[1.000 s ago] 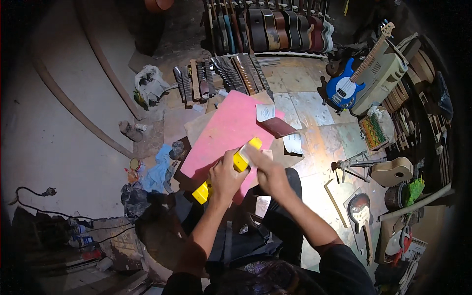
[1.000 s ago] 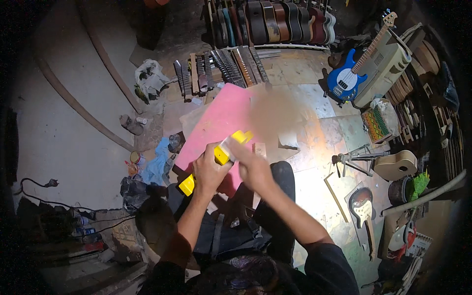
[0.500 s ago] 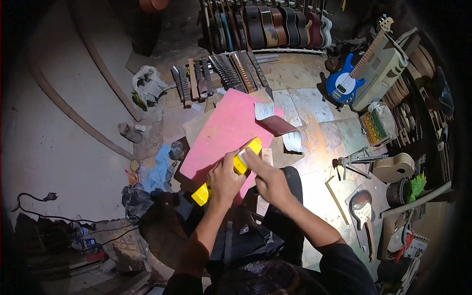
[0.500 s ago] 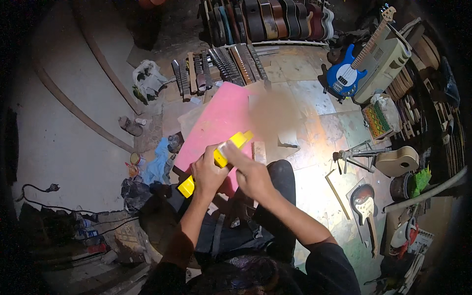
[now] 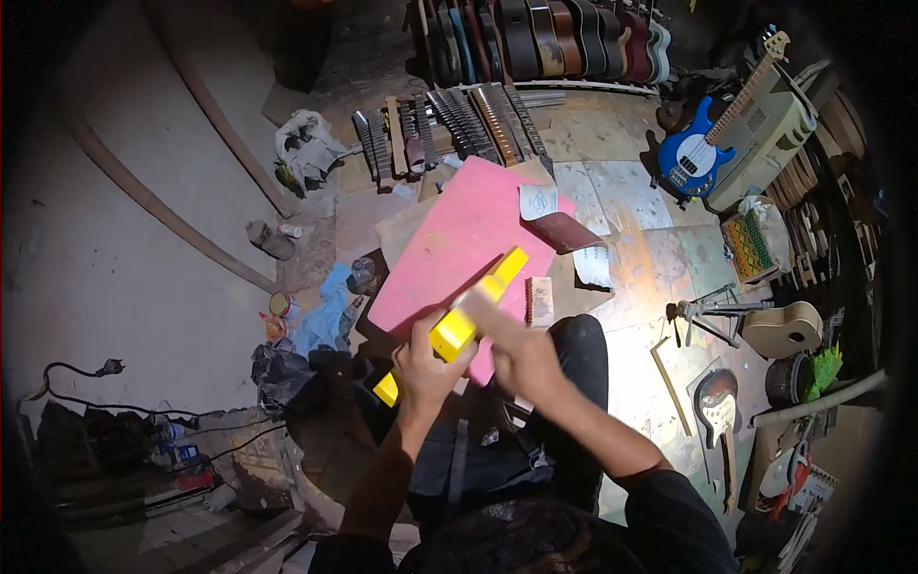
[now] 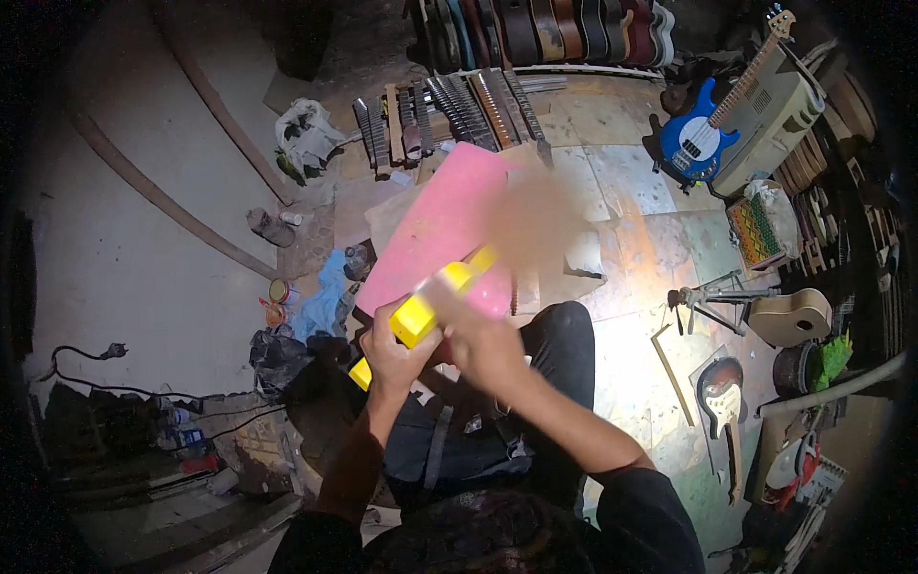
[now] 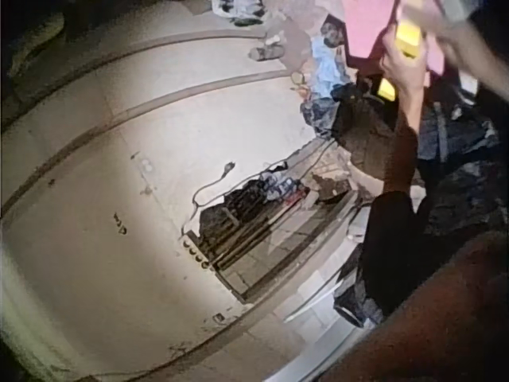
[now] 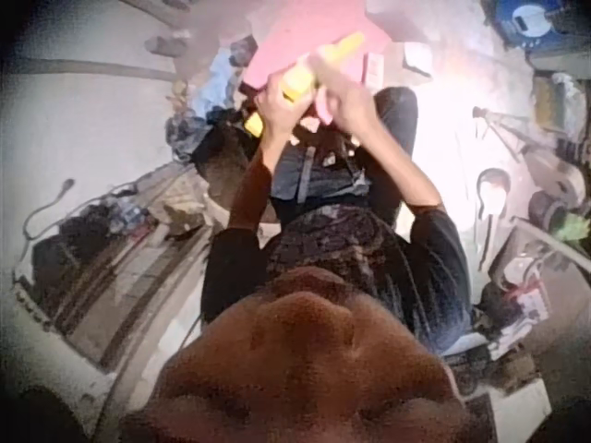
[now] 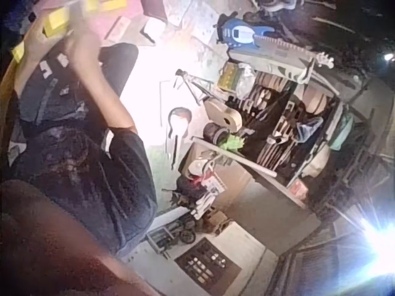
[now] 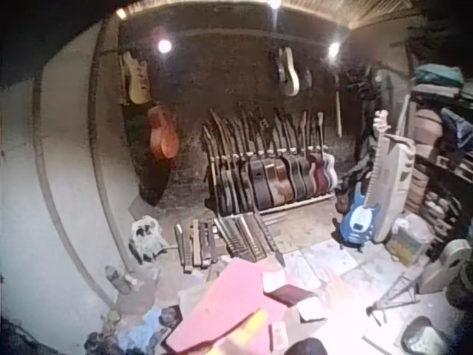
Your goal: The person sands the surface and sides of a yellow guitar body using a piece of sandpaper and a sanding block.
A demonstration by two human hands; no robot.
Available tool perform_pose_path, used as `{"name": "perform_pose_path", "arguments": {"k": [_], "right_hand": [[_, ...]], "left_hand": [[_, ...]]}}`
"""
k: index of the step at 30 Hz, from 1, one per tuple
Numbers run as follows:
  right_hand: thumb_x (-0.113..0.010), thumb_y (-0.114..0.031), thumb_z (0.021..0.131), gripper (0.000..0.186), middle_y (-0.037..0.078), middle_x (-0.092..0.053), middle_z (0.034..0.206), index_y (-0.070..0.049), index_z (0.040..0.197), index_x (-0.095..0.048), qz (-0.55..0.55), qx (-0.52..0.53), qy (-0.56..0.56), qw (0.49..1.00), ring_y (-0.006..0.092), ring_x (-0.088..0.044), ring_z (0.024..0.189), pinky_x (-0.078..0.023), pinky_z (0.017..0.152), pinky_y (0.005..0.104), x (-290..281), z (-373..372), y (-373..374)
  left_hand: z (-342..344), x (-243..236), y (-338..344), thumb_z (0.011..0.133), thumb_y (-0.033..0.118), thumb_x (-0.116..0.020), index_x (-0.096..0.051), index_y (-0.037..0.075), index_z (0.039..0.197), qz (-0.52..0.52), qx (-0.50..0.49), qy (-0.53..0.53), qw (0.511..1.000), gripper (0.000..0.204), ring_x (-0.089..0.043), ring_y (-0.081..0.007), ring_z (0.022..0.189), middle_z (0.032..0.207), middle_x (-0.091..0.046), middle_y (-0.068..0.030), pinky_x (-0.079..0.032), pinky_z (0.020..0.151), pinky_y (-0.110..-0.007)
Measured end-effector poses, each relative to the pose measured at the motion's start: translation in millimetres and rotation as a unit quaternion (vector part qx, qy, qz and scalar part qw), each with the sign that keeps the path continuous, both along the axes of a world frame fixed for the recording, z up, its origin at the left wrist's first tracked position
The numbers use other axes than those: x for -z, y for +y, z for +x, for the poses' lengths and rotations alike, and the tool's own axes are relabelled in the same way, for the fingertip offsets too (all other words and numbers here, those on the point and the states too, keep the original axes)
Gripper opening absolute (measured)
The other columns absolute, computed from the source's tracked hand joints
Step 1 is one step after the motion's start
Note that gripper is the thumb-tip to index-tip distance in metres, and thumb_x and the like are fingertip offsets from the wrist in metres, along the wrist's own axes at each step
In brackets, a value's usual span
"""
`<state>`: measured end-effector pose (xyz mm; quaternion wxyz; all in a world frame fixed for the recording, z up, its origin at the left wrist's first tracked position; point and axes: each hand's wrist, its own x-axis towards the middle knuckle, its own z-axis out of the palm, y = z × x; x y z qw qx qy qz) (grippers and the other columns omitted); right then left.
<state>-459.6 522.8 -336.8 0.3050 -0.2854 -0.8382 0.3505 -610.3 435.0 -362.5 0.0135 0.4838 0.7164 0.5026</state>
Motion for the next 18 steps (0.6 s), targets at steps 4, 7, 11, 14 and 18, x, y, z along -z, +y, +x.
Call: {"name": "perform_pose_path", "arguments": {"k": [4, 7, 11, 14, 18], "right_hand": [[-0.058, 0.003, 0.090, 0.052, 0.018, -0.067, 0.139, -0.011, 0.139, -0.068, -0.006, 0.000, 0.055, 0.998, 0.0374, -0.069, 0.121, -0.058, 0.102, 0.0428, 6.9, -7.8, 13.3], [-0.055, 0.006, 0.089, 0.055, 0.019, -0.065, 0.142, -0.010, 0.141, -0.067, -0.014, -0.033, 0.039, 0.999, 0.0396, -0.067, 0.124, -0.057, 0.103, 0.0432, -2.8, -12.8, 9.3], [-0.048, 0.011, 0.087, 0.061, 0.023, -0.062, 0.146, -0.007, 0.143, -0.064, -0.054, -0.045, 0.061, 0.996, 0.0394, -0.062, 0.133, -0.050, 0.113, 0.0414, -3.4, -15.6, 2.9], [-0.044, 0.013, 0.085, 0.066, 0.024, -0.058, 0.151, -0.005, 0.146, -0.061, -0.233, -0.025, 0.088, 0.968, 0.0342, -0.053, 0.145, -0.040, 0.122, 0.0376, 33.1, -17.4, 28.2], [-0.042, 0.012, 0.086, 0.074, 0.017, -0.052, 0.161, -0.011, 0.155, -0.054, -0.196, -0.045, 0.050, 0.978, 0.0256, -0.063, 0.134, -0.061, 0.091, 0.0329, 96.7, -20.2, 42.1]], "left_hand": [[-6.0, 8.2, -12.6, 0.071, 0.018, -0.098, -0.065, 0.001, 0.120, 0.019, 0.005, -0.006, 1.000, 0.062, -0.079, -0.0306, 0.092, 0.104, -0.078, -0.0187, -0.063, 0.082, -0.040], [-5.2, 13.0, -15.4, 0.069, 0.017, -0.099, -0.064, 0.001, 0.122, 0.012, -0.013, -0.022, 1.000, 0.065, -0.079, -0.0290, 0.093, 0.104, -0.078, -0.0185, -0.062, 0.083, -0.040], [-6.1, 26.1, -28.4, 0.073, 0.008, -0.096, -0.064, -0.003, 0.123, 0.014, -0.018, -0.035, 0.999, 0.061, -0.075, -0.0215, 0.096, 0.111, -0.076, -0.0164, -0.061, 0.089, -0.036], [-5.7, 25.9, -24.6, 0.075, 0.004, -0.094, -0.064, -0.006, 0.125, 0.056, 0.017, -0.102, 0.993, 0.059, -0.075, -0.0201, 0.097, 0.113, -0.076, -0.0151, -0.061, 0.088, -0.035], [-21.3, 15.6, -33.1, 0.076, 0.001, -0.092, -0.071, -0.008, 0.116, 0.013, 0.031, -0.096, 0.995, 0.046, -0.076, -0.0191, 0.094, 0.109, -0.077, -0.0149, -0.062, 0.086, -0.033]]}}
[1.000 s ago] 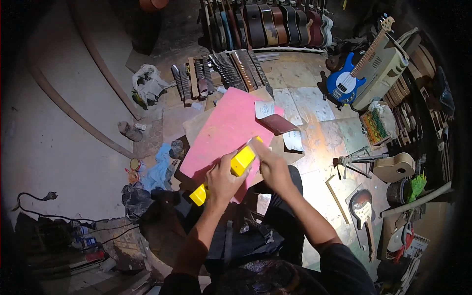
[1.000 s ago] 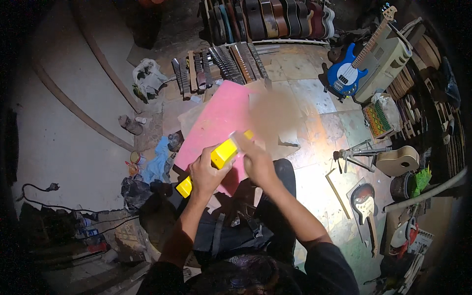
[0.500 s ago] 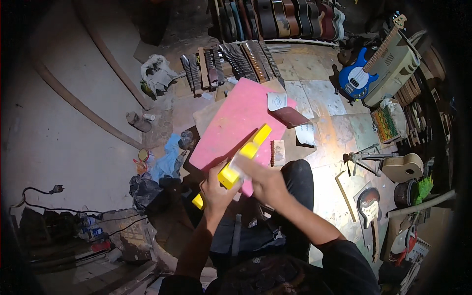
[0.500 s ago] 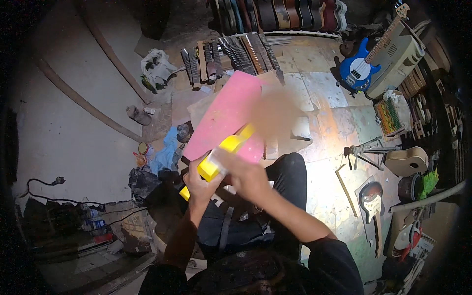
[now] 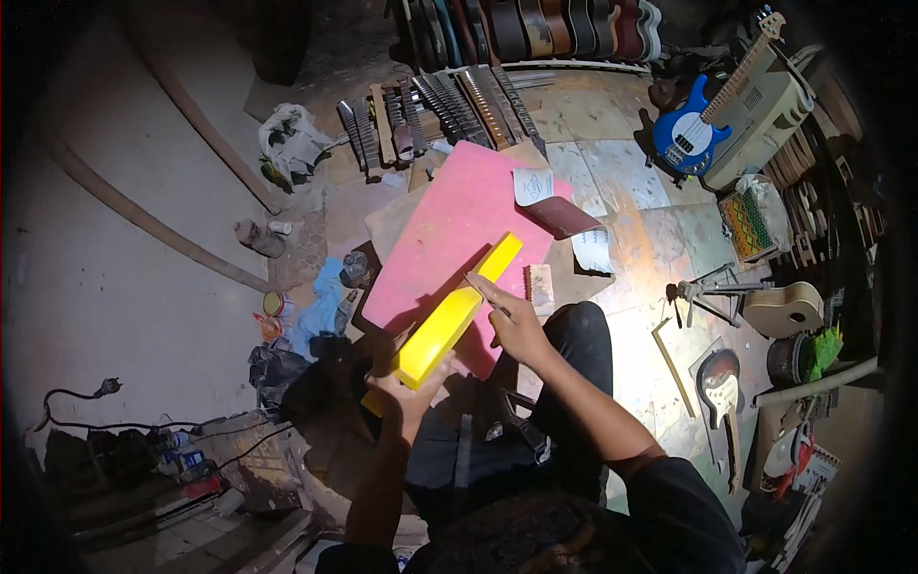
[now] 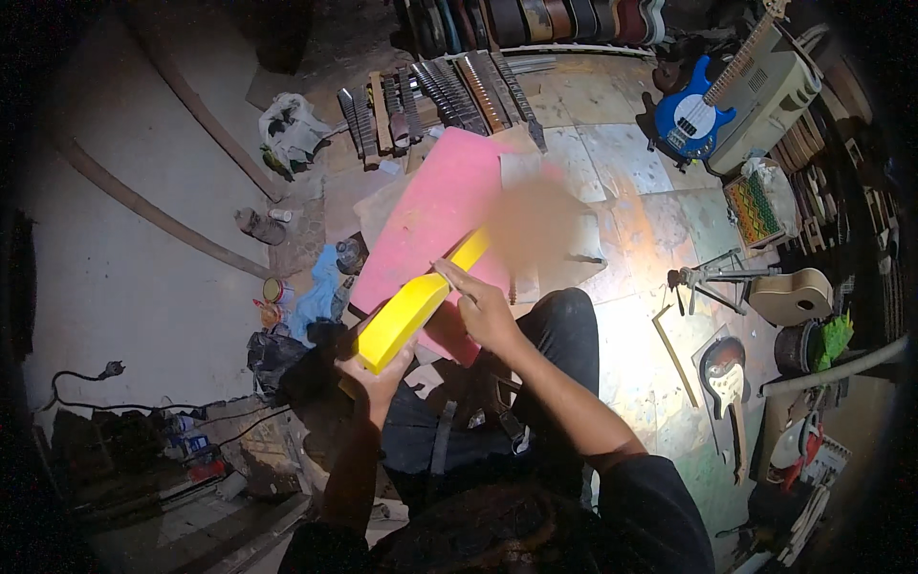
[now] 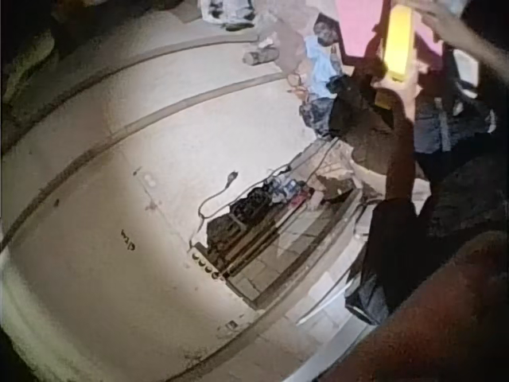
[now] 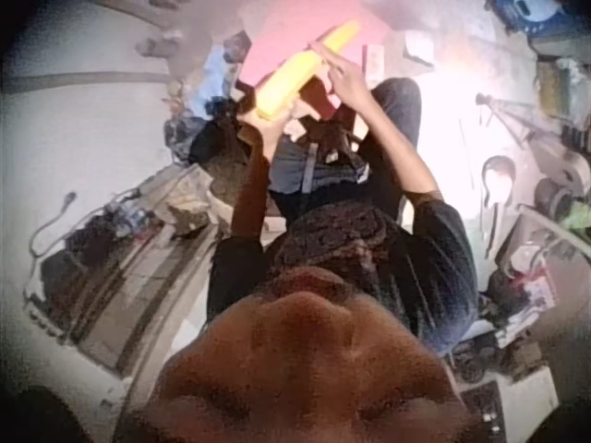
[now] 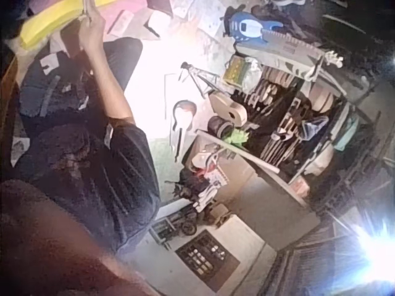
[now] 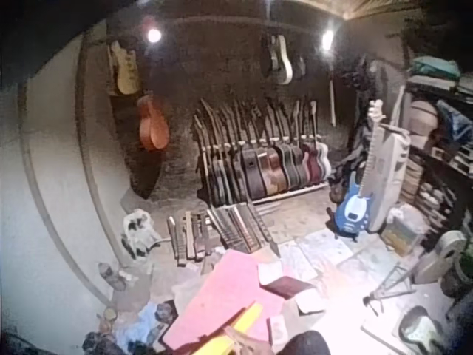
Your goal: The person sands the surface and sides of a yellow guitar body using a piece of sandpaper and a sanding block.
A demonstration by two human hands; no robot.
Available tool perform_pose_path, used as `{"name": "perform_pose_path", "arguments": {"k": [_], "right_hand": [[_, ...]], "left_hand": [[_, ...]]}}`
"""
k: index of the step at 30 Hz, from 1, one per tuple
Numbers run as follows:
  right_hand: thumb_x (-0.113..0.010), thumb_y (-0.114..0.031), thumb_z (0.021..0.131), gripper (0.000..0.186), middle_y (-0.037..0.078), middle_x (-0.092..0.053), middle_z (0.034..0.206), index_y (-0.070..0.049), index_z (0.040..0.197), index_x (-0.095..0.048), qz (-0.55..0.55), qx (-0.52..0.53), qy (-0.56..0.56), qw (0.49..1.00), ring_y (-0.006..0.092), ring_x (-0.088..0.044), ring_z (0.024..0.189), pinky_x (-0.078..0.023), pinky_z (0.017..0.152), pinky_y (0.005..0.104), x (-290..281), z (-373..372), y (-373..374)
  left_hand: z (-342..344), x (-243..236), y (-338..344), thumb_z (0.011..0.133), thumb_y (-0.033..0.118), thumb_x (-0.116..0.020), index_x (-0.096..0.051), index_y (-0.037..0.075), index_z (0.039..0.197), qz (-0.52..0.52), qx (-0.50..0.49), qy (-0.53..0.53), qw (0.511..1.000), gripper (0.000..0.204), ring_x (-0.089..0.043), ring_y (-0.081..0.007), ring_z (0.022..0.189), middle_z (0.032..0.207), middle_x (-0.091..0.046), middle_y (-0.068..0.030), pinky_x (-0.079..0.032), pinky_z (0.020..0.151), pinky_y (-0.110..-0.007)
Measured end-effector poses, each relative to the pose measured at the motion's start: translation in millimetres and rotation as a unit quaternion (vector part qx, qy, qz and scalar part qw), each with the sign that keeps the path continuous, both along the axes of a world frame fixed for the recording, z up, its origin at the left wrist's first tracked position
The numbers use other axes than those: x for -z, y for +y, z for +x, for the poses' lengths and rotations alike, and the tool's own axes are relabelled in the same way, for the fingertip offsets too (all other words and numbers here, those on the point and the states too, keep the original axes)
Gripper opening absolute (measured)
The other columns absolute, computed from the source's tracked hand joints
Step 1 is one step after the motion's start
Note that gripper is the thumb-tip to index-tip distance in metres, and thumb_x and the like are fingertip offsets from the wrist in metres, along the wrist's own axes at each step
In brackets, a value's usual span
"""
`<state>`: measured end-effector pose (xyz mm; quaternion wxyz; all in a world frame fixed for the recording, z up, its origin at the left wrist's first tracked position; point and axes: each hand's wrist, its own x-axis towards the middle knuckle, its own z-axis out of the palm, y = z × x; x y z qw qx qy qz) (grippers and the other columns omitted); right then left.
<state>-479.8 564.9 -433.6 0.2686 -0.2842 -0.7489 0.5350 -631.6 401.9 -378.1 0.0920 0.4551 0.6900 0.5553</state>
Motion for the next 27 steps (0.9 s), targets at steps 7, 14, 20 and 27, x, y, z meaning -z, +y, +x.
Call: {"name": "perform_pose_path", "arguments": {"k": [7, 14, 20, 27], "right_hand": [[-0.047, 0.011, 0.084, 0.074, 0.017, -0.051, 0.158, -0.016, 0.153, -0.056, 0.184, 0.088, -0.301, 0.932, 0.0355, -0.057, 0.138, -0.049, 0.114, 0.0413, 114.4, 19.9, 91.4], [-0.043, 0.013, 0.084, 0.074, 0.023, -0.050, 0.159, -0.010, 0.153, -0.055, -0.001, 0.027, 0.001, 1.000, 0.0371, -0.054, 0.143, -0.044, 0.119, 0.0380, -17.2, -3.7, -13.8], [-0.048, 0.015, 0.085, 0.068, 0.021, -0.054, 0.156, -0.010, 0.147, -0.061, 0.127, -0.081, 0.008, 0.989, 0.0412, -0.059, 0.136, -0.052, 0.111, 0.0400, -108.6, -7.2, -68.6], [-0.060, 0.009, 0.084, 0.065, 0.015, -0.061, 0.150, -0.015, 0.144, -0.064, 0.215, -0.011, 0.029, 0.976, 0.0390, -0.071, 0.113, -0.062, 0.092, 0.0418, -98.2, -16.6, -66.8]], "left_hand": [[-7.6, 27.6, -17.4, 0.075, 0.007, -0.094, -0.071, -0.007, 0.113, -0.117, -0.095, -0.028, 0.988, 0.047, -0.076, -0.0215, 0.092, 0.106, -0.077, -0.0141, -0.062, 0.086, -0.035], [-7.8, 19.3, -10.4, 0.071, 0.011, -0.098, -0.071, -0.006, 0.109, -0.120, -0.128, -0.060, 0.983, 0.050, -0.076, -0.0233, 0.090, 0.104, -0.076, -0.0158, -0.063, 0.083, -0.037], [-12.3, 28.3, -11.3, 0.065, 0.015, -0.103, -0.065, -0.002, 0.113, -0.040, -0.147, -0.007, 0.988, 0.064, -0.074, -0.0194, 0.089, 0.105, -0.072, -0.0093, -0.063, 0.079, -0.036], [-15.4, 26.1, -4.0, 0.063, 0.023, -0.102, -0.067, -0.001, 0.108, 0.051, -0.122, 0.059, 0.989, 0.062, -0.077, -0.0225, 0.081, 0.093, -0.076, -0.0076, -0.063, 0.075, -0.036]]}}
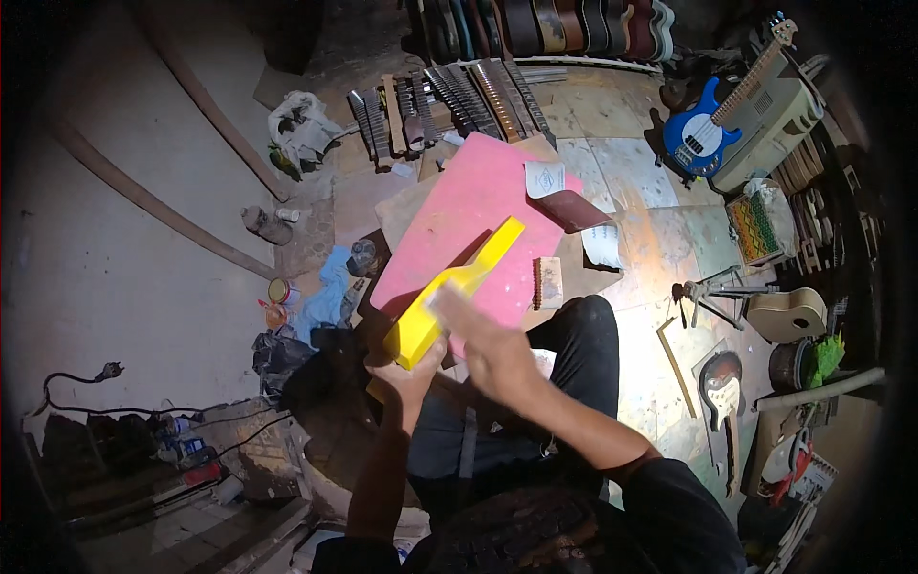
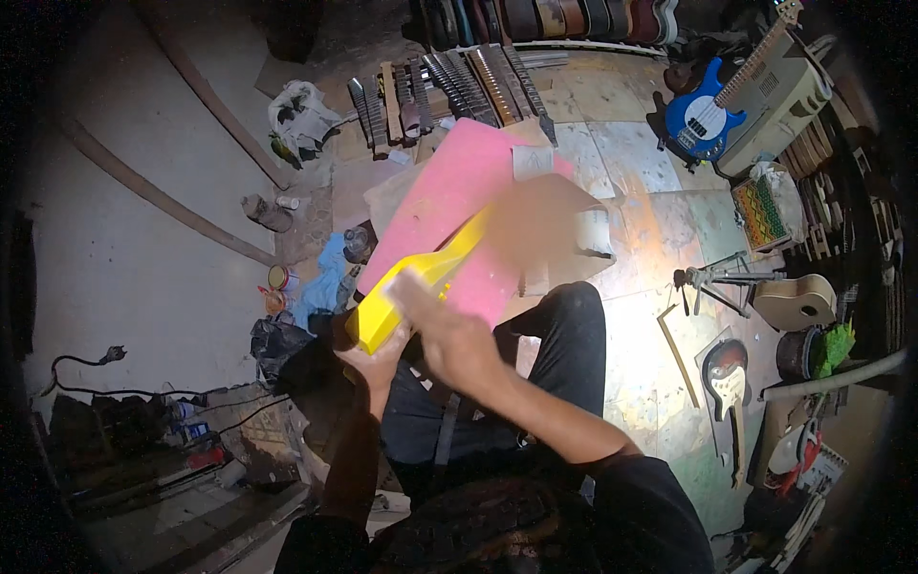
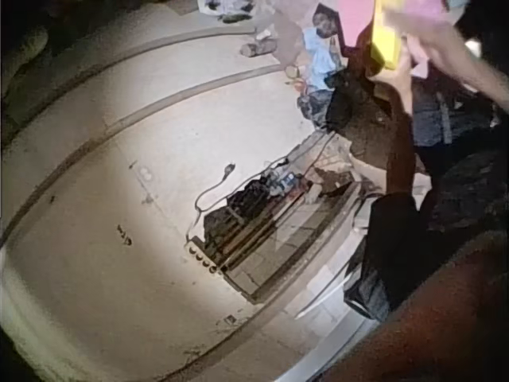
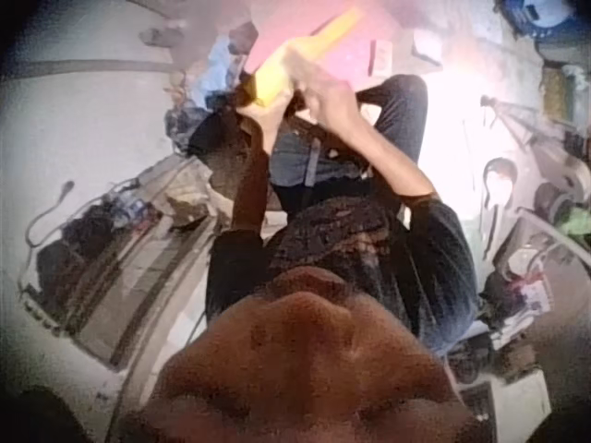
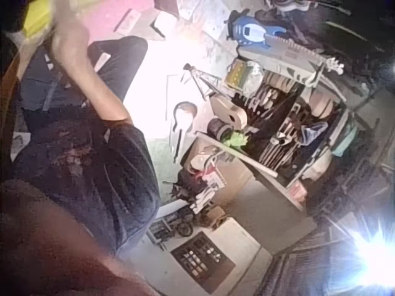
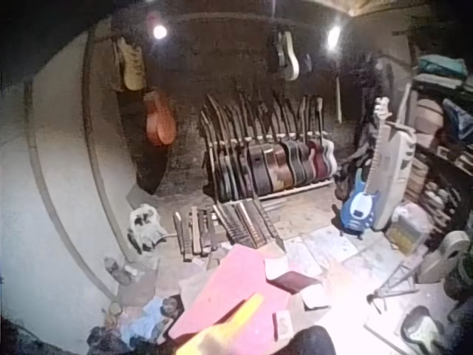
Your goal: The person sands the surface and sides of a yellow guitar body using a piece of sandpaper and a sanding block.
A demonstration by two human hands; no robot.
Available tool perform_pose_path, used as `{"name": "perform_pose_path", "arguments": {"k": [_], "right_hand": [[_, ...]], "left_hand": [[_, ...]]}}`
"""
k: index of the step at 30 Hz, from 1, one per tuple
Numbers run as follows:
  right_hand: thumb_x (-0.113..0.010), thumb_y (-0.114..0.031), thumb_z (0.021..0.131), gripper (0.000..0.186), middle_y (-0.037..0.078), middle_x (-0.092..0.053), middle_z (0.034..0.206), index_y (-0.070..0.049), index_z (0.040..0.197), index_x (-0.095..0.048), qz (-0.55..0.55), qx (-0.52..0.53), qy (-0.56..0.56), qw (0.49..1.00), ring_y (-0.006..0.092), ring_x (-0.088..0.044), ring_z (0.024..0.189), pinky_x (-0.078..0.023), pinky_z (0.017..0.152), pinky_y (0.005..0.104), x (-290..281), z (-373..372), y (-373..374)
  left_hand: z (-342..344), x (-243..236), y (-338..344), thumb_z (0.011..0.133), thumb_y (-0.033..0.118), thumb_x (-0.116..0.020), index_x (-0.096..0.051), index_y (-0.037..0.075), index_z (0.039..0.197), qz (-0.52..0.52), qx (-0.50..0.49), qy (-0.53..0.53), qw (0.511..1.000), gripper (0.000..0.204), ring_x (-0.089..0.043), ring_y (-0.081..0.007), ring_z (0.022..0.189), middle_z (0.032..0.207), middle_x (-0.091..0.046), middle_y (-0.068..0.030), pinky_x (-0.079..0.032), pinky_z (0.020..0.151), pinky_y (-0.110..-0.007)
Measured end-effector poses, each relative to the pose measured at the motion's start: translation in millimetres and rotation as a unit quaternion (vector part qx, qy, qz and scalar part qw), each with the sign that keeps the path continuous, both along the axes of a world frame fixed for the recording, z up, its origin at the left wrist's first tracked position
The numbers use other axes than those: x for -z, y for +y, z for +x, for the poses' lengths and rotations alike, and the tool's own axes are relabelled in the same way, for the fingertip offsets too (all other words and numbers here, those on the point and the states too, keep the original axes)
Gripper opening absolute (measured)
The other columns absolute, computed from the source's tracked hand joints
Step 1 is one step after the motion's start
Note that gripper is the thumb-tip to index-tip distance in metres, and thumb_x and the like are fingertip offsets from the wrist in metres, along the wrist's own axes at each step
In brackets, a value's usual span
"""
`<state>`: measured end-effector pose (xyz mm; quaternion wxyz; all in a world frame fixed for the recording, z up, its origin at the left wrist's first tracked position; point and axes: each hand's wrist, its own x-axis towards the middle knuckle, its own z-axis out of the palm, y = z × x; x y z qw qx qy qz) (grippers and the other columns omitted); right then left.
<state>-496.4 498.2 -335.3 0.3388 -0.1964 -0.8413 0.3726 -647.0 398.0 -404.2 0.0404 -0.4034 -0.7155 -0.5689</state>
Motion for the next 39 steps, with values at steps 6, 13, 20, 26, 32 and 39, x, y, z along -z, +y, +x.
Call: {"name": "perform_pose_path", "arguments": {"k": [6, 13, 20, 26, 32, 39], "right_hand": [[-0.059, 0.008, 0.085, 0.063, 0.017, -0.064, 0.145, -0.014, 0.144, -0.064, -0.035, 0.073, -0.008, 0.997, 0.0373, -0.069, 0.120, -0.058, 0.103, 0.0403, 17.4, -2.8, 27.7], [-0.058, 0.007, 0.088, 0.062, 0.017, -0.064, 0.145, -0.015, 0.146, -0.063, -0.034, 0.054, -0.057, 0.996, 0.0353, -0.072, 0.114, -0.060, 0.098, 0.0407, 20.1, 0.9, 8.8], [-0.051, 0.011, 0.089, 0.063, 0.019, -0.062, 0.147, -0.012, 0.146, -0.062, -0.008, 0.002, 0.039, 0.999, 0.0346, -0.068, 0.125, -0.057, 0.105, 0.0390, 30.9, 2.3, -3.3], [-0.043, 0.013, 0.088, 0.066, 0.024, -0.055, 0.154, -0.004, 0.150, -0.055, -0.195, 0.042, 0.006, 0.980, 0.0354, -0.051, 0.147, -0.039, 0.122, 0.0374, 65.5, -18.0, 37.0], [-0.044, 0.012, 0.085, 0.073, 0.022, -0.050, 0.160, -0.006, 0.156, -0.049, -0.202, 0.051, -0.036, 0.977, 0.0349, -0.047, 0.149, -0.037, 0.124, 0.0373, 74.3, -14.1, 35.0], [-0.045, 0.011, 0.083, 0.076, 0.023, -0.047, 0.161, -0.004, 0.158, -0.046, -0.206, 0.054, -0.027, 0.977, 0.0352, -0.044, 0.151, -0.035, 0.125, 0.0382, 78.0, -12.5, 27.5]], "left_hand": [[8.8, -8.7, -2.1, 0.068, 0.020, -0.099, -0.068, 0.001, 0.109, 0.007, 0.051, -0.076, 0.996, 0.054, -0.078, -0.0239, 0.079, 0.094, -0.077, -0.0104, -0.063, 0.072, -0.036], [4.8, -1.9, -17.8, 0.068, 0.014, -0.100, -0.066, -0.001, 0.113, -0.045, 0.023, -0.004, 0.999, 0.058, -0.077, -0.0218, 0.081, 0.097, -0.076, -0.0113, -0.063, 0.073, -0.035], [14.7, -2.6, -23.0, 0.066, 0.013, -0.102, -0.065, 0.000, 0.115, -0.082, 0.000, -0.139, 0.987, 0.063, -0.074, -0.0233, 0.089, 0.101, -0.073, -0.0109, -0.063, 0.081, -0.039], [-2.5, -23.5, -29.9, 0.075, 0.004, -0.094, -0.053, 0.002, 0.123, -0.111, -0.009, -0.043, 0.993, 0.063, -0.067, -0.0232, 0.104, 0.113, -0.067, -0.0133, -0.056, 0.092, -0.038], [-4.0, -73.2, -30.4, 0.087, 0.016, -0.084, -0.064, -0.002, 0.118, -0.128, 0.031, 0.027, 0.991, 0.041, -0.069, -0.0327, 0.103, 0.112, -0.069, -0.0196, -0.054, 0.094, -0.042], [6.0, -95.2, -3.6, 0.086, 0.017, -0.083, -0.074, 0.008, 0.114, -0.220, -0.001, 0.117, 0.968, 0.031, -0.071, -0.0374, 0.103, 0.115, -0.072, -0.0171, -0.058, 0.091, -0.044]]}}
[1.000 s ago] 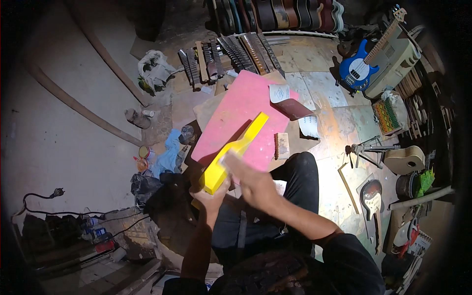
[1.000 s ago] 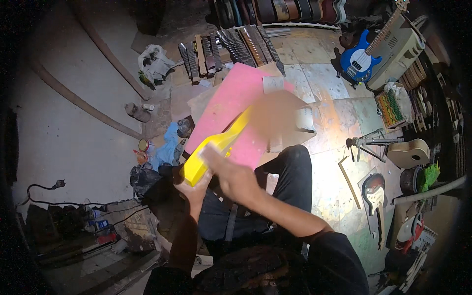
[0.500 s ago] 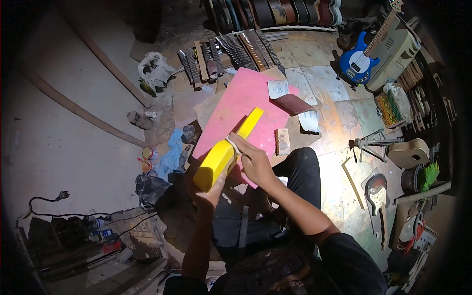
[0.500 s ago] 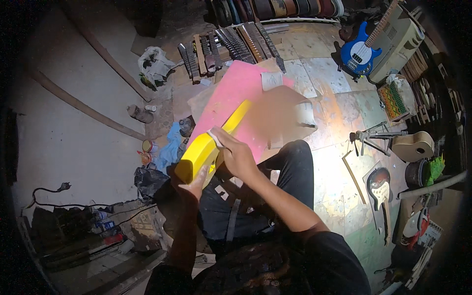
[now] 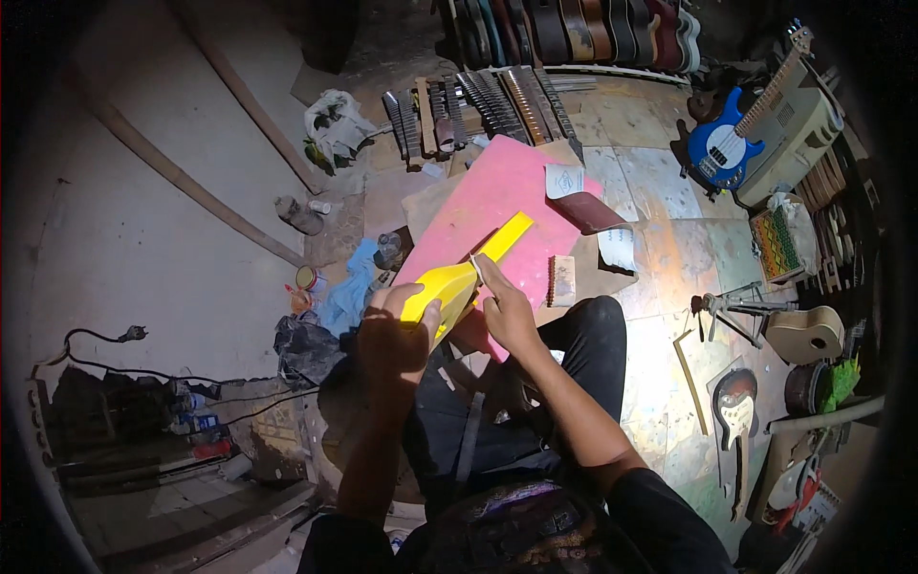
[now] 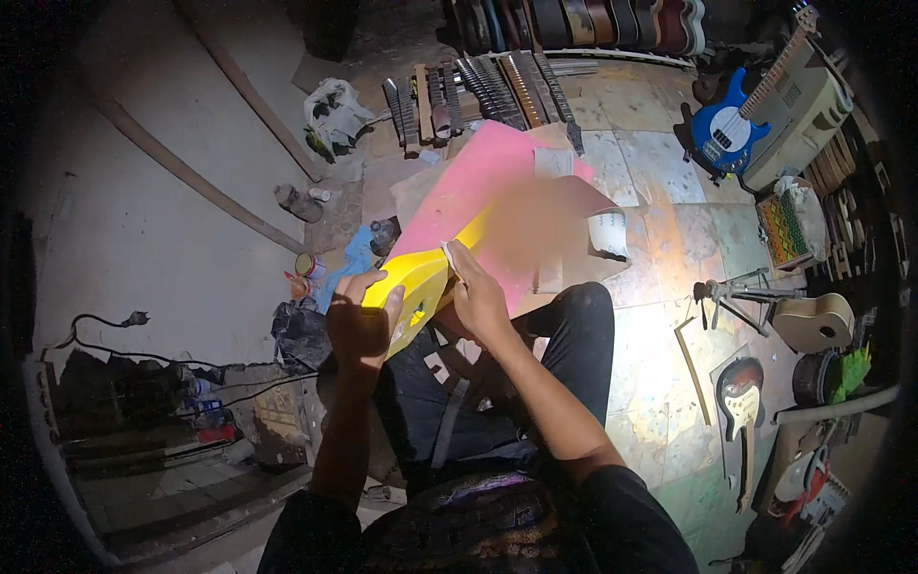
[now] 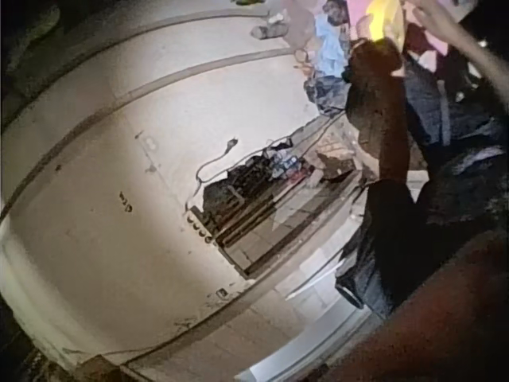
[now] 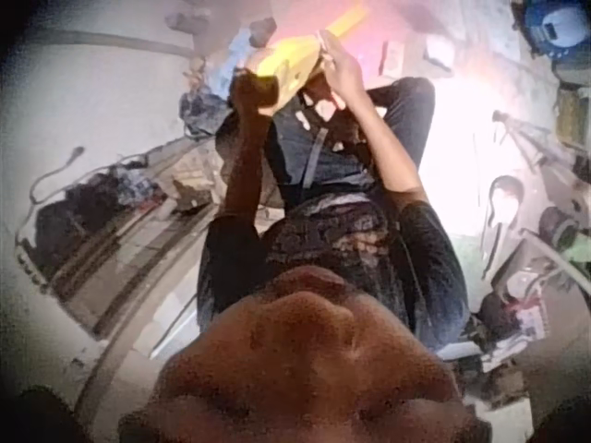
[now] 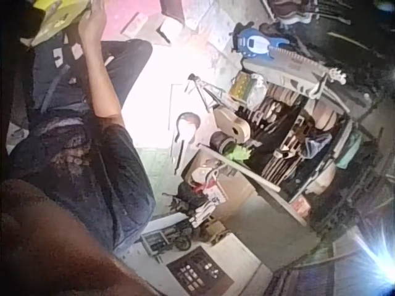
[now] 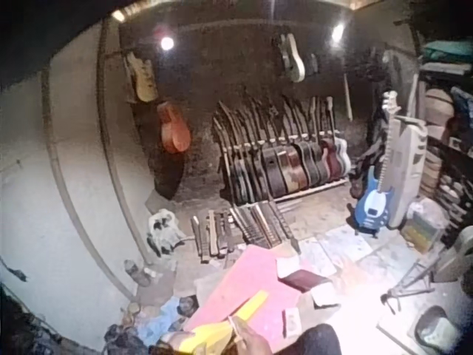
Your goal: The person sands the surface and sides of a yellow guitar body using a piece of sandpaper and a sanding block.
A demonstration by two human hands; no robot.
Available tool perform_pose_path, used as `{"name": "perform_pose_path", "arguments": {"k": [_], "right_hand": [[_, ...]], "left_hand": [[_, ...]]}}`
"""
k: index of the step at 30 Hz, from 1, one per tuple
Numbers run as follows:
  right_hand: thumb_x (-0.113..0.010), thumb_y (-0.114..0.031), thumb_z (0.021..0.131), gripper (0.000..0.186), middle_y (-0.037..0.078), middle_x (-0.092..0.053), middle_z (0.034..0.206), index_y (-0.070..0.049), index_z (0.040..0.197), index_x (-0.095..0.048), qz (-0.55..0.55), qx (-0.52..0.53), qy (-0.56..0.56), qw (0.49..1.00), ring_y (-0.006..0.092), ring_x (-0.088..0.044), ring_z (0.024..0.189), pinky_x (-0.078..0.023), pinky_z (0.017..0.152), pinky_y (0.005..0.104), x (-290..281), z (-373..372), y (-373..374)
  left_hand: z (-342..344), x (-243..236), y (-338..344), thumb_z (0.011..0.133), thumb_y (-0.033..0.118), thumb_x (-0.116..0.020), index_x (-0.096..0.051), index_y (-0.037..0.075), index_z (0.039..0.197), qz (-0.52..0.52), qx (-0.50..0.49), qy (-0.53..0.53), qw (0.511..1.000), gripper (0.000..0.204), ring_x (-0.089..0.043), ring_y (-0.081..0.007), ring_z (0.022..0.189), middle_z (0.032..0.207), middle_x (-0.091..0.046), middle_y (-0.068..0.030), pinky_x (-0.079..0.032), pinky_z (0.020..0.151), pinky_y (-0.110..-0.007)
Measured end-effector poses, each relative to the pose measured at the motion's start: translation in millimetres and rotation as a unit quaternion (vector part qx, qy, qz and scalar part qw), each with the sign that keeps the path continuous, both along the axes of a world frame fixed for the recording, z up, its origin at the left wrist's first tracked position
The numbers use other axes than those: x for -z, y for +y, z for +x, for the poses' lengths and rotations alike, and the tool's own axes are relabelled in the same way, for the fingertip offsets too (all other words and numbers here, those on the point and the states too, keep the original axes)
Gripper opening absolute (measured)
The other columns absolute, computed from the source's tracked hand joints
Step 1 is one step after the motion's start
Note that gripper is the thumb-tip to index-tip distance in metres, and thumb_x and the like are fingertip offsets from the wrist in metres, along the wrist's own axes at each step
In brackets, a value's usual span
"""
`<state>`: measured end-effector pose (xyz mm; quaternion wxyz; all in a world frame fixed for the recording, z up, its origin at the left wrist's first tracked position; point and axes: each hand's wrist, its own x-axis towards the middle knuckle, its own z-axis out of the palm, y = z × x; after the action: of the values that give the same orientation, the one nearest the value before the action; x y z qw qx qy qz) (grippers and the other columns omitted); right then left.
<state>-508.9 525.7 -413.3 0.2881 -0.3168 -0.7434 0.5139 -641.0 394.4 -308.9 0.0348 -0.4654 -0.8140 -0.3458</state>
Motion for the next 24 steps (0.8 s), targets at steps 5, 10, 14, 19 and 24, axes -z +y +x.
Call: {"name": "perform_pose_path", "arguments": {"k": [5, 10, 14, 19, 24], "right_hand": [[-0.045, 0.011, 0.084, 0.077, 0.024, -0.047, 0.161, -0.004, 0.159, -0.044, 0.008, 0.005, -0.011, 1.000, 0.0360, -0.044, 0.151, -0.035, 0.125, 0.0383, 2.6, 2.4, 2.3], [-0.046, 0.009, 0.084, 0.076, 0.024, -0.047, 0.161, -0.005, 0.159, -0.044, 0.029, -0.001, -0.003, 1.000, 0.0372, -0.045, 0.150, -0.036, 0.124, 0.0393, 5.0, 0.9, -0.9], [-0.047, 0.008, 0.084, 0.076, 0.024, -0.047, 0.161, -0.006, 0.159, -0.043, 0.041, 0.001, -0.009, 0.999, 0.0378, -0.045, 0.150, -0.037, 0.124, 0.0403, 6.3, -2.8, -4.7], [-0.048, 0.008, 0.085, 0.078, 0.025, -0.047, 0.161, -0.007, 0.160, -0.042, 0.054, 0.001, -0.012, 0.998, 0.0390, -0.046, 0.149, -0.038, 0.123, 0.0405, 6.3, 2.8, -1.9], [-0.049, 0.008, 0.085, 0.075, 0.025, -0.047, 0.160, -0.006, 0.159, -0.043, 0.061, -0.005, -0.010, 0.998, 0.0396, -0.046, 0.148, -0.038, 0.123, 0.0410, 4.5, 2.8, -2.3]], "left_hand": [[1.0, 5.3, 7.2, 0.086, 0.021, -0.084, -0.081, 0.013, 0.110, 0.003, 0.055, 0.148, 0.987, 0.026, -0.073, -0.0340, 0.101, 0.116, -0.073, -0.0123, -0.059, 0.087, -0.042], [-12.2, 29.1, -4.1, 0.084, 0.018, -0.088, -0.079, 0.015, 0.111, 0.092, 0.086, 0.217, 0.968, 0.029, -0.072, -0.0301, 0.106, 0.116, -0.073, -0.0096, -0.058, 0.090, -0.040], [-15.5, 37.6, -11.2, 0.083, 0.017, -0.089, -0.080, 0.017, 0.113, 0.117, 0.083, 0.219, 0.965, 0.031, -0.071, -0.0291, 0.110, 0.117, -0.072, -0.0081, -0.057, 0.093, -0.039], [-2.4, 7.8, -1.9, 0.084, 0.018, -0.088, -0.079, 0.017, 0.113, 0.012, 0.075, 0.164, 0.984, 0.030, -0.071, -0.0294, 0.109, 0.120, -0.072, -0.0069, -0.057, 0.094, -0.039], [-9.4, 27.0, -7.1, 0.084, 0.018, -0.088, -0.079, 0.015, 0.111, 0.085, 0.087, 0.170, 0.978, 0.028, -0.071, -0.0298, 0.108, 0.119, -0.072, -0.0091, -0.058, 0.093, -0.040]]}}
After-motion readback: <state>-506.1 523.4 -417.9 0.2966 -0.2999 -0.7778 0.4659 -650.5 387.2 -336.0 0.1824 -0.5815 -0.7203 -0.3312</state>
